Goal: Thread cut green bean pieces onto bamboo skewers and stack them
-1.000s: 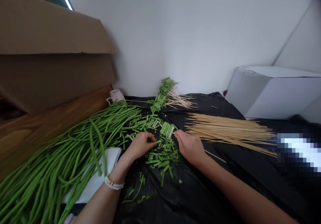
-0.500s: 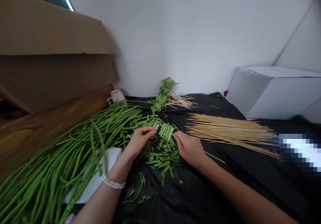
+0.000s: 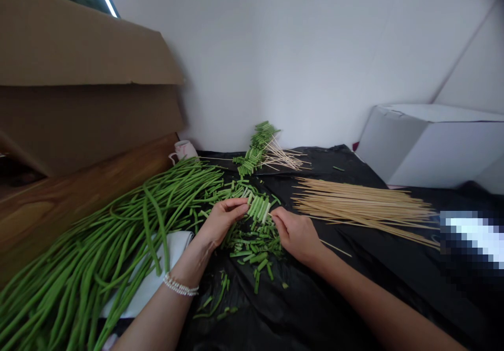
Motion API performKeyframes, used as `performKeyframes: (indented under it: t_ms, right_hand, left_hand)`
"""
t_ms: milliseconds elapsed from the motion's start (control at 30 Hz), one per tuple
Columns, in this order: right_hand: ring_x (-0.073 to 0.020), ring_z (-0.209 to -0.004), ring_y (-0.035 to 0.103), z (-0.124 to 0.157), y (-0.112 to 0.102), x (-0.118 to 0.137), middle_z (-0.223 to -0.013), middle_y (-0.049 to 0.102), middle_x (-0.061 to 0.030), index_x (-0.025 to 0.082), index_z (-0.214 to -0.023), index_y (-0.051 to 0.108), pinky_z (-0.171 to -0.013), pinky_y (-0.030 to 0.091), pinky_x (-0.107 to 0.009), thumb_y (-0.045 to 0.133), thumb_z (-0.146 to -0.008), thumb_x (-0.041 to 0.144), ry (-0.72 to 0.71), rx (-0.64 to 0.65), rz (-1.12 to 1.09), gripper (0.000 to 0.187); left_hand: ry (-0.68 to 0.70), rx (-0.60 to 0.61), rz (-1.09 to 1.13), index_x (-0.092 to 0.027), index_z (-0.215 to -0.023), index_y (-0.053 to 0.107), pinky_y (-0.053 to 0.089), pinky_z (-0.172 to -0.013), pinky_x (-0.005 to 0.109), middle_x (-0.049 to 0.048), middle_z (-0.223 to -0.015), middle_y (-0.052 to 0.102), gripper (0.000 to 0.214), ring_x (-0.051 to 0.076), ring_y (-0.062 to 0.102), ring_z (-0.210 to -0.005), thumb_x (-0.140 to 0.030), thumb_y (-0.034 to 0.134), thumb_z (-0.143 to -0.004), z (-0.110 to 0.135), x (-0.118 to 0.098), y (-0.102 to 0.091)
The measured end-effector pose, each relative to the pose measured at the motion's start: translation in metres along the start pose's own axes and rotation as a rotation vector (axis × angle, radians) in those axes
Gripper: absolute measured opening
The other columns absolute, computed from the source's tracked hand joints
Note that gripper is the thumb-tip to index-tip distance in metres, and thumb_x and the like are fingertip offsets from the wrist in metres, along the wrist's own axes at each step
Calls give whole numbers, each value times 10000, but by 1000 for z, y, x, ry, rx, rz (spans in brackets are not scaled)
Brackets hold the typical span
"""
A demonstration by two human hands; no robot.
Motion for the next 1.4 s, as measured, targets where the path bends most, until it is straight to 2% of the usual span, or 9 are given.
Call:
performKeyframes:
  t_ms: [567,767,900,1100,1400]
  right_hand:
    - [-121,-675,615,0,0,3,-772,662,2,196,-920,569,-603,315,-233,357,-965,235,-3,22,30,220]
    - [-129,-715,625,2,1,5,-787,668,-14,186,-923,573,-624,330,-230,350,-961,203,-25,33,29,227]
    - [-133,-710,627,1,4,3,-774,666,-18,187,-913,568,-619,329,-229,354,-959,199,-18,37,44,219]
    - [-136,-697,627,1,4,3,-765,663,-10,189,-913,567,-608,317,-239,352,-963,207,-26,36,46,221]
    - [-135,-624,615,4,6,6,-707,649,-1,182,-869,566,-575,295,-257,349,-958,205,-71,0,93,235]
  left_hand:
    - [-33,7,66,-169,-793,767,457,-732,249,41,-778,723,291,121,604,-707,-281,858,-540,-2,2,0]
    - [-68,51,77,-157,-780,764,432,-664,204,32,-749,710,262,84,570,-658,-256,853,-554,-3,8,0]
    - [-83,38,65,-143,-788,759,430,-663,195,35,-760,705,277,80,573,-672,-265,854,-558,-4,14,0]
    - [-74,25,117,-145,-773,746,427,-620,183,3,-711,666,291,62,551,-628,-238,868,-525,-3,9,1]
    - [-135,89,86,-124,-721,730,427,-616,190,7,-662,647,290,70,550,-613,-236,878,-498,-1,10,1]
Point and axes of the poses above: each hand's wrist, its own z-axis away from the middle knuckle, its own y-axis out of the palm, x = y × z, the point moved 6 cm from there along -z, towards the middle knuckle
